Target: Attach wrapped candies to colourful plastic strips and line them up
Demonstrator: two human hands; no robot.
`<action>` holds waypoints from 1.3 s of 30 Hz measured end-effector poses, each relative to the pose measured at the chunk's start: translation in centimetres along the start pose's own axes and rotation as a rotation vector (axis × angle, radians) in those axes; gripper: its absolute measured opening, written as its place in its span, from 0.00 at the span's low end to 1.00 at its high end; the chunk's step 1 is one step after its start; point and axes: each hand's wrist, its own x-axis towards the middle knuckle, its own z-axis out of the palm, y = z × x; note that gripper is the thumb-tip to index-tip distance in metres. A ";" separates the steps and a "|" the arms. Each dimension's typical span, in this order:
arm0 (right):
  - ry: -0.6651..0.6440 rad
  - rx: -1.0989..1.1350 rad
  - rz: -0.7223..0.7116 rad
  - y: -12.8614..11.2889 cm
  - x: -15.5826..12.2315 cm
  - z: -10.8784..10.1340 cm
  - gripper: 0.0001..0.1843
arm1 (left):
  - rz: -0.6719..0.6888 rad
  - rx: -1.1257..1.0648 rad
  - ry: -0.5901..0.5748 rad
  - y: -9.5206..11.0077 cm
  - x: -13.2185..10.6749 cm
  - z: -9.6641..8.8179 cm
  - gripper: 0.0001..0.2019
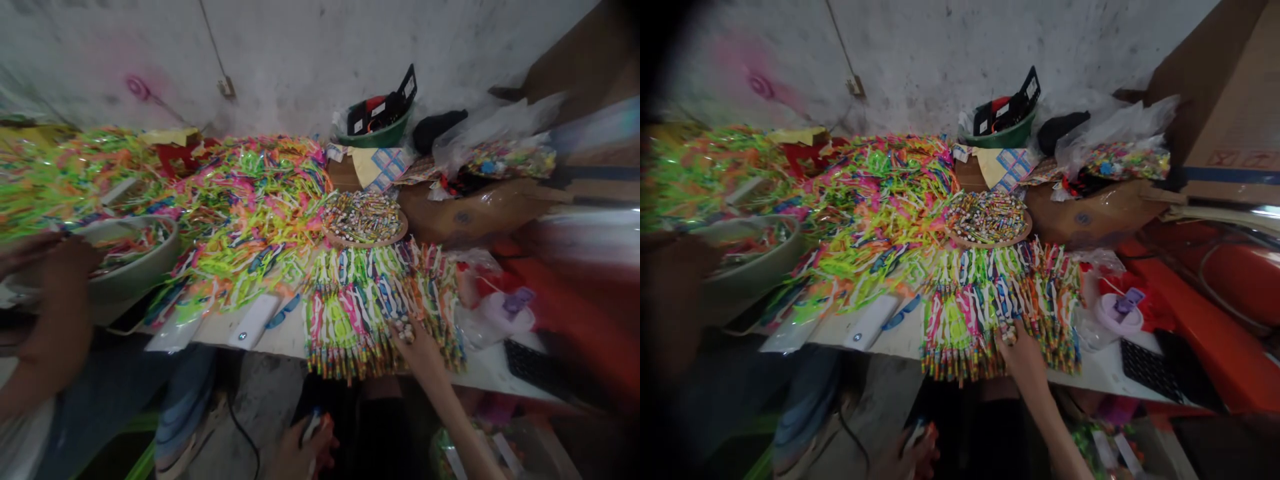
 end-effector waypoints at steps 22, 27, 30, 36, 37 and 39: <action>-0.295 0.017 -1.010 -3.3 -3.8 -4.7 0.13 | 0.181 0.058 -0.559 15.9 -4.0 2.6 0.15; -0.365 -0.041 -1.001 -3.4 -3.8 -4.7 0.18 | 0.219 0.113 -0.534 16.2 -4.2 2.3 0.15; -0.398 -0.104 -1.011 -3.7 -3.8 -5.0 0.19 | 0.231 0.183 -0.528 16.3 -4.3 2.2 0.16; -0.509 -0.230 -1.015 -4.1 -4.1 -5.3 0.23 | 0.193 0.317 -0.585 16.3 -4.5 1.7 0.15; -0.523 -0.247 -1.029 -4.0 -4.2 -5.3 0.22 | 0.183 0.319 -0.599 16.2 -4.5 1.6 0.15; -0.545 -0.283 -1.060 -3.6 -4.4 -4.9 0.19 | 0.166 0.316 -0.630 15.9 -4.4 1.4 0.14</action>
